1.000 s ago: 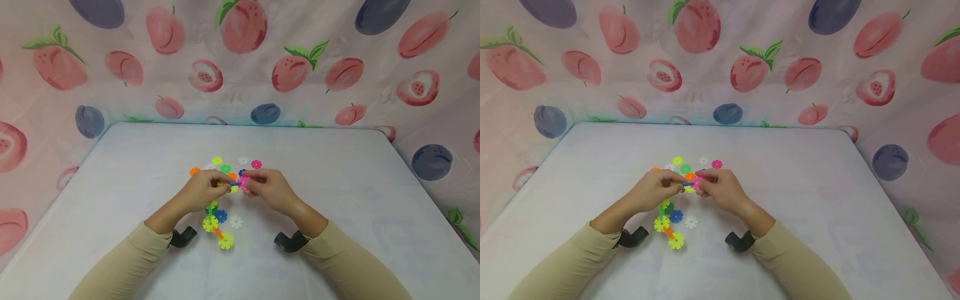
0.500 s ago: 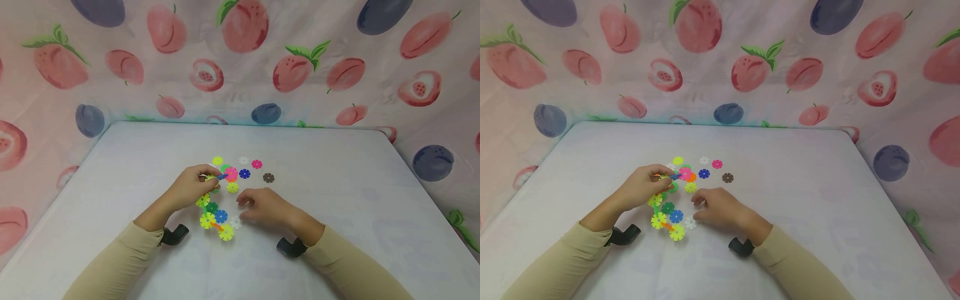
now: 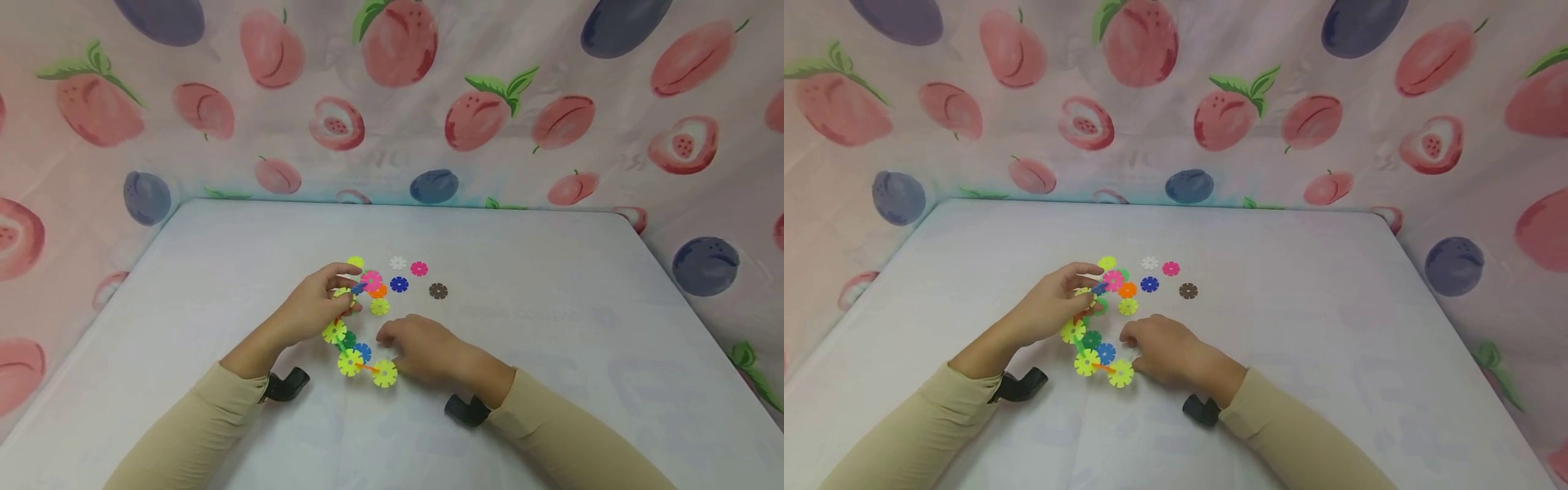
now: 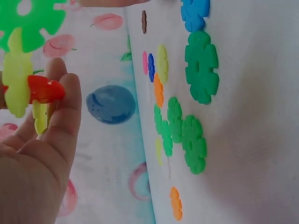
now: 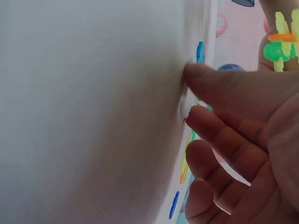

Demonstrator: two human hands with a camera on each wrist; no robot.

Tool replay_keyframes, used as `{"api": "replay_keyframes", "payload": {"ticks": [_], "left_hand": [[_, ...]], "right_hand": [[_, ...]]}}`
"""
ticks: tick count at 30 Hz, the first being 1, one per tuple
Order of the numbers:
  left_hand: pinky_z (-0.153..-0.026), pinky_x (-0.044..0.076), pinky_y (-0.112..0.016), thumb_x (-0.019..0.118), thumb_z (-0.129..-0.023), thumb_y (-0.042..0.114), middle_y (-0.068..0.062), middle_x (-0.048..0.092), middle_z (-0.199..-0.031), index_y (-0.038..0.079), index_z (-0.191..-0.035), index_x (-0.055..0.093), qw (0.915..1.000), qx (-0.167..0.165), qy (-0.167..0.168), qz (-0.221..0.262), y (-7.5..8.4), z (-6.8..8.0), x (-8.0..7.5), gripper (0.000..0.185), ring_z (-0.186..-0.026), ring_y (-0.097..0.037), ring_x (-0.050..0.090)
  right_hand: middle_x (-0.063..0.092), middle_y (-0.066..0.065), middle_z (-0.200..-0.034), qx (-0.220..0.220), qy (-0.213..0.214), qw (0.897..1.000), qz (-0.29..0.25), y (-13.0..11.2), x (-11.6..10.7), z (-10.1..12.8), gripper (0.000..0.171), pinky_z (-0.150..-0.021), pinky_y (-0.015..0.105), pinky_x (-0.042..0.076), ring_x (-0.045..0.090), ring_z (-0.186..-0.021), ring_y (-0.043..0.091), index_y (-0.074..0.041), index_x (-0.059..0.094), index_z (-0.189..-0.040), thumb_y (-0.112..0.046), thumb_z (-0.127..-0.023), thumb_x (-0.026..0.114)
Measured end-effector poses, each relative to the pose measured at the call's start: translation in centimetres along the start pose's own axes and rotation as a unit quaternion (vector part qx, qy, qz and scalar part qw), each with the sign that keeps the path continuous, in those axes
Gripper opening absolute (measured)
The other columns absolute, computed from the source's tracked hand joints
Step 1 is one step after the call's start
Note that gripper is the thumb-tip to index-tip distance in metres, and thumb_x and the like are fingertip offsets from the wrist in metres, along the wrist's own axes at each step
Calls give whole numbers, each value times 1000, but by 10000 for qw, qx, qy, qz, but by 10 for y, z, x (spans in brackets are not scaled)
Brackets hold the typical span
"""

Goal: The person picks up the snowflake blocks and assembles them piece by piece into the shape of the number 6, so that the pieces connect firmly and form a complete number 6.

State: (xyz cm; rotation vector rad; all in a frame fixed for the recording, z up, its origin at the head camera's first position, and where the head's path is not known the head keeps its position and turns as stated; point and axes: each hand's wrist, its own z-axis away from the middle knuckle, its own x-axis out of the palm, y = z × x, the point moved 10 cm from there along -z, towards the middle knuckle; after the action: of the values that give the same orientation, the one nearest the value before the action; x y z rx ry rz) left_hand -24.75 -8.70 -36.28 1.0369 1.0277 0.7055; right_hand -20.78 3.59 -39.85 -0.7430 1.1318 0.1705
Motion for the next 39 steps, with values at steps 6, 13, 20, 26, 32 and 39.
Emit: {"api": "replay_keyframes", "payload": {"ticks": [6, 13, 20, 26, 32, 39], "left_hand": [[-77, 55, -32, 48, -97, 5, -18, 54, -135, 12, -148, 47, 9995, 7, -60, -296, 0, -1, 1, 52, -103, -29, 69], [-71, 52, -32, 47, -95, 6, -14, 56, -133, 15, -147, 51, 9989, 37, -141, -452, 3, 0, 6, 54, -101, -29, 68], [-77, 54, -34, 47, -96, 7, -12, 56, -135, 16, -147, 51, 9988, -30, -243, -417, 4, 2, 15, 52, -102, -29, 67], [-87, 56, -41, 49, -97, 8, -11, 58, -132, 15, -146, 51, 9986, 19, -370, -366, 6, 1, 21, 50, -101, -28, 68], [-89, 55, -43, 49, -97, 7, -10, 60, -131, 14, -146, 52, 9986, -2, -406, -350, 8, 0, 25, 49, -100, -27, 68], [-87, 56, -41, 48, -96, 7, -11, 59, -132, 14, -145, 52, 9986, -9, -359, -376, 6, 0, 25, 50, -99, -26, 68]], "right_hand": [[67, -3, -104, 144, 24, 9999, 70, 5, -3, -1, 37, -91, 36, 51, 60, -102, 16, -11, 70, -121, -14, -85, 79], [59, -8, -85, 307, 157, 9991, -257, 22, -9, 4, 12, -77, 30, 50, 55, -83, 13, -14, 71, -100, -14, -89, 76], [62, -10, -86, 514, 900, 9911, -833, 36, -37, 11, 4, -75, 29, 50, 58, -83, 12, -19, 67, -94, -21, -93, 71], [59, -7, -76, 329, 1751, 9791, -979, 34, -63, 14, 10, -65, 29, 51, 56, -73, 15, -13, 68, -96, -20, -92, 74], [60, -6, -76, -88, 2280, 9697, -868, 26, -75, 19, 9, -63, 27, 50, 54, -71, 14, -9, 71, -95, -15, -90, 75], [64, -1, -84, -218, 2457, 9654, -844, 24, -78, 22, 11, -66, 25, 53, 58, -76, 13, -7, 73, -100, -11, -90, 75]]}}
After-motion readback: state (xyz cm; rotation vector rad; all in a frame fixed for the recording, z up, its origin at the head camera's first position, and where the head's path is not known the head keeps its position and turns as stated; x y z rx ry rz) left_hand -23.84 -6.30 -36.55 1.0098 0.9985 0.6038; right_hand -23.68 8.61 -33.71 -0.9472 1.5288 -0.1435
